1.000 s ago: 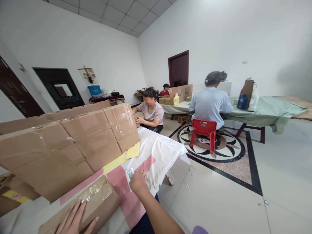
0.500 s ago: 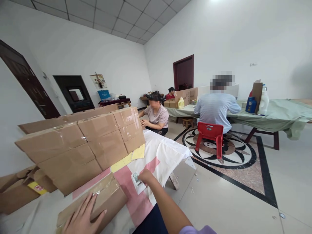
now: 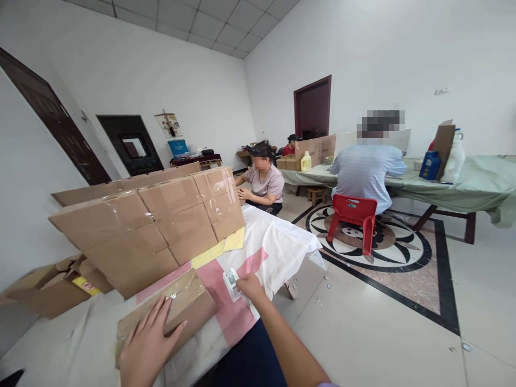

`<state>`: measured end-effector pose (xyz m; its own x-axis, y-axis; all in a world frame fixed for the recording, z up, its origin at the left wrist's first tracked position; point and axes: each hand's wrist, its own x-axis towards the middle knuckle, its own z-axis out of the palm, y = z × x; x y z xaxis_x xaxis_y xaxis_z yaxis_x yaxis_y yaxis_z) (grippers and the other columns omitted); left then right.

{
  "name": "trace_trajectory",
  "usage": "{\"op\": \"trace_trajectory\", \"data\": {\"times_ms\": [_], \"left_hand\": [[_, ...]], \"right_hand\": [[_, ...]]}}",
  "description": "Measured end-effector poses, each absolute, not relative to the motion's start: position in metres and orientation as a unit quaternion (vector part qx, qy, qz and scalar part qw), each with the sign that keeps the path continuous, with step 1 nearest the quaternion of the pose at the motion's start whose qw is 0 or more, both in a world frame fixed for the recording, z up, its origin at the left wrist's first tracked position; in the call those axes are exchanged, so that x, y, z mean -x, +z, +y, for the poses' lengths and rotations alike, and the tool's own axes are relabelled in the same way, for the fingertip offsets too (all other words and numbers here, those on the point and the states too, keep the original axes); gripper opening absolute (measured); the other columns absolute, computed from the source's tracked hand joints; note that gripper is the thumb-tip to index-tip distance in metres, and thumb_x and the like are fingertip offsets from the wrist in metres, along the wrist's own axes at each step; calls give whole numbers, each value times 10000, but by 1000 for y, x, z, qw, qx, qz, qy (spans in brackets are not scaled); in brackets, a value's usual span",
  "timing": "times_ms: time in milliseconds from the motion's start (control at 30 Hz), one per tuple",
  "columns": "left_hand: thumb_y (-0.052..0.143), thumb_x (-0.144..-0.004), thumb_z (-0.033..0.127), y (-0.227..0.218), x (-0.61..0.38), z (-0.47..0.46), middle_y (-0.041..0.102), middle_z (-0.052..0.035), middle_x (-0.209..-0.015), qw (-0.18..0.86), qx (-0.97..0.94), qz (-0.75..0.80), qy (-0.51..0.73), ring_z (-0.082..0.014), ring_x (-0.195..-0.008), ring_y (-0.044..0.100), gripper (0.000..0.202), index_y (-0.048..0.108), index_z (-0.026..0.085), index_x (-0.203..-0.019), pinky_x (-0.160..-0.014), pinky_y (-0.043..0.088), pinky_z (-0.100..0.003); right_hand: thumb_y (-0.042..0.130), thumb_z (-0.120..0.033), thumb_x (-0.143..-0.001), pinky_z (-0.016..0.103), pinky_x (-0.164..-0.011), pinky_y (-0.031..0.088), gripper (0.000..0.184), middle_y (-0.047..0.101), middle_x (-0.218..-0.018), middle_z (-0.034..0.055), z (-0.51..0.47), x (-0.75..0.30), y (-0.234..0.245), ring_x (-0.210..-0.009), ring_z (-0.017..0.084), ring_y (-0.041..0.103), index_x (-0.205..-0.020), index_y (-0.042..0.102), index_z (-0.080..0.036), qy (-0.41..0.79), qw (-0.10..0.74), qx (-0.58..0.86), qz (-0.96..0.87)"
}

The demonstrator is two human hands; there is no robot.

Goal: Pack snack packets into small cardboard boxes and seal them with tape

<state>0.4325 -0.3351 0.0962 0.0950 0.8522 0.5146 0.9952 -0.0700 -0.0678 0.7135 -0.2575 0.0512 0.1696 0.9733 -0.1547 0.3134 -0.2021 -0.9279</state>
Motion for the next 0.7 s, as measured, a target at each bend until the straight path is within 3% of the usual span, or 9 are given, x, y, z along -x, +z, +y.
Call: {"op": "trace_trajectory", "data": {"times_ms": [233, 400, 567, 700], "left_hand": [[386, -946, 469, 101, -436, -340, 475, -106, -1555, 204, 713, -650, -163, -303, -1367, 502, 632, 533, 123, -1453, -1130, 365, -477], [433, -945, 449, 102, -437, -342, 488, -117, -1545, 191, 718, -646, -173, -320, -1385, 481, 615, 527, 118, -1455, -1142, 343, -501], [439, -955, 413, 106, -439, -345, 491, -120, -1542, 189, 718, -645, -181, -310, -1400, 468, 585, 533, 111, -1447, -1140, 347, -492], [453, -956, 401, 108, -441, -347, 492, -114, -1541, 190, 717, -647, -178, -315, -1374, 491, 574, 530, 122, -1451, -1131, 351, -500]], "right_hand": [[549, -187, -818, 217, -576, 338, 177, 531, -611, -37, -261, -720, 48, -645, 123, 529, -648, 591, -166, 388, 433, 648, -492], [652, -263, -873, 225, -515, 344, 288, 487, -546, -50, -243, -720, 60, -540, 106, 493, -618, 572, -156, 428, 362, 664, -495], [679, -353, -955, 201, -507, 430, 332, 551, -608, -53, -227, -712, 72, -500, 74, 500, -721, 600, -131, 454, 281, 677, -506], [669, -362, -965, 204, -523, 461, 327, 590, -640, -39, -225, -708, 73, -521, 78, 538, -747, 615, -125, 442, 263, 676, -527]]}}
